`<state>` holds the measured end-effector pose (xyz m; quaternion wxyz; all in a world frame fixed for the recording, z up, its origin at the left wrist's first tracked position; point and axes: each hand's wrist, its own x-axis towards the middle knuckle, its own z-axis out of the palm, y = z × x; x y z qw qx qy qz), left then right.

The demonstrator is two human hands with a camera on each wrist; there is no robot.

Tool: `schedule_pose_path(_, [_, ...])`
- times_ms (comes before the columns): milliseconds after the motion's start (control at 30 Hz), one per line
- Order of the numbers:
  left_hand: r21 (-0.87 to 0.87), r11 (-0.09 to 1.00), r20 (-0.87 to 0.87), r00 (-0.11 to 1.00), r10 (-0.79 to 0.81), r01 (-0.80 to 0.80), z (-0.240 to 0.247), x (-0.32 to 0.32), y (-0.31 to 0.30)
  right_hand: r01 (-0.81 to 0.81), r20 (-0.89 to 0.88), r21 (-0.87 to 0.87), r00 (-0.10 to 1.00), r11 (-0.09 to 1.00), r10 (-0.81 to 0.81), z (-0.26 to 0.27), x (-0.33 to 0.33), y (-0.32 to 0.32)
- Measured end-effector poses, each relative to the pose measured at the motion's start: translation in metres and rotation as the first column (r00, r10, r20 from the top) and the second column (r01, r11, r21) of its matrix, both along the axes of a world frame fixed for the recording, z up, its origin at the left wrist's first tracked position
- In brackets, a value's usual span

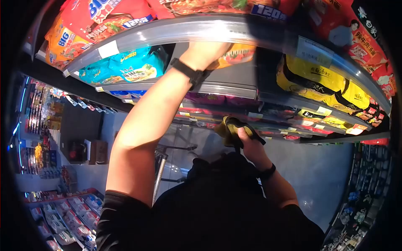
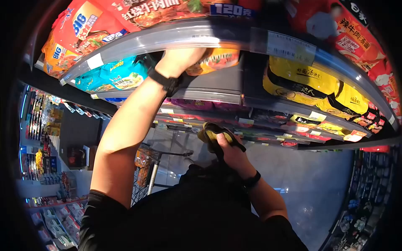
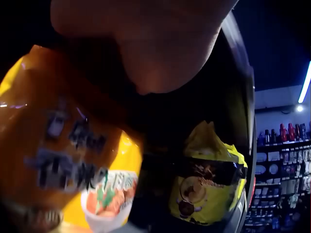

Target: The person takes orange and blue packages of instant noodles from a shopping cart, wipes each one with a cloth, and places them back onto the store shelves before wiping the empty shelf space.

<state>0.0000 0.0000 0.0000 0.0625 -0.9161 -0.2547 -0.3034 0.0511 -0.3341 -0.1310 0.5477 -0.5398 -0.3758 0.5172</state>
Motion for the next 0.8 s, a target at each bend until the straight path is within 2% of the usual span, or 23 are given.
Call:
schedule_pose_path(67, [0.053, 0.998, 0.161, 0.986, -0.042, 0.034, 0.001, -0.008, -0.037, 0.031, 0.095, -0.010, 0.995, 0.999, -0.030, 0.007, 0.007, -0.007])
schedule_pose_path(100, [0.016, 0.999, 0.013, 0.999, 0.039, -0.039, 0.017, -0.031, -0.054, 0.054, -0.023, 0.020, 0.998, 0.998, -0.053, -0.002, -0.020, 0.006])
schedule_pose_path(133, [0.138, 0.986, 0.030, 0.996, 0.087, -0.090, 0.007, -0.035, -0.061, 0.074, -0.030, 0.011, 0.997, 0.997, -0.073, 0.003, -0.013, 0.002])
schedule_pose_path(200, [0.132, 0.974, -0.008, 0.982, 0.188, -0.185, -0.020, -0.036, -0.054, 0.123, -0.083, -0.015, 0.989, 0.992, -0.124, 0.002, 0.001, -0.005])
schedule_pose_path(233, [0.020, 0.972, -0.097, 0.967, 0.234, -0.234, -0.030, -0.042, -0.042, 0.148, -0.147, -0.030, 0.978, 0.989, -0.151, -0.005, 0.000, -0.005])
schedule_pose_path(267, [-0.014, 0.997, -0.114, 0.990, 0.079, -0.081, -0.038, -0.049, -0.018, 0.168, -0.208, -0.045, 0.963, 0.985, -0.173, -0.010, -0.001, -0.005])
schedule_pose_path(300, [-0.113, 0.993, -0.125, 0.992, 0.029, -0.043, -0.031, -0.050, -0.010, 0.168, -0.177, -0.050, 0.969, 0.984, -0.175, -0.010, -0.001, -0.006])
schedule_pose_path(367, [-0.294, 0.950, -0.187, 0.981, 0.048, -0.102, -0.025, -0.042, 0.004, 0.161, -0.110, -0.062, 0.980, 0.985, -0.167, -0.008, 0.000, -0.005])
schedule_pose_path(433, [-0.168, 0.980, -0.194, 0.978, 0.075, -0.108, -0.042, -0.035, 0.033, 0.141, -0.180, -0.090, 0.971, 0.986, -0.155, -0.012, -0.001, -0.003])
schedule_pose_path(467, [-0.134, 0.985, -0.185, 0.980, 0.080, -0.105, -0.048, -0.029, 0.048, 0.132, -0.216, -0.104, 0.964, 0.986, -0.152, -0.014, -0.002, -0.003])
schedule_pose_path(500, [-0.243, 0.967, -0.170, 0.985, 0.031, -0.073, -0.046, -0.026, 0.055, 0.118, -0.201, -0.107, 0.970, 0.987, -0.137, -0.009, -0.003, -0.003])
schedule_pose_path(567, [-0.235, 0.972, -0.131, 0.991, 0.002, -0.033, -0.046, -0.011, 0.068, 0.092, -0.165, -0.109, 0.980, 0.990, -0.109, 0.004, 0.000, -0.003])
schedule_pose_path(700, [-0.204, 0.976, 0.133, 0.990, -0.048, 0.075, -0.079, 0.020, 0.107, 0.106, -0.160, -0.104, 0.980, 0.989, -0.122, 0.004, 0.003, -0.008])
schedule_pose_path(800, [-0.194, 0.978, 0.175, 0.983, -0.047, 0.082, -0.083, 0.027, 0.113, 0.153, -0.202, -0.093, 0.965, 0.984, -0.169, 0.001, 0.004, -0.016])
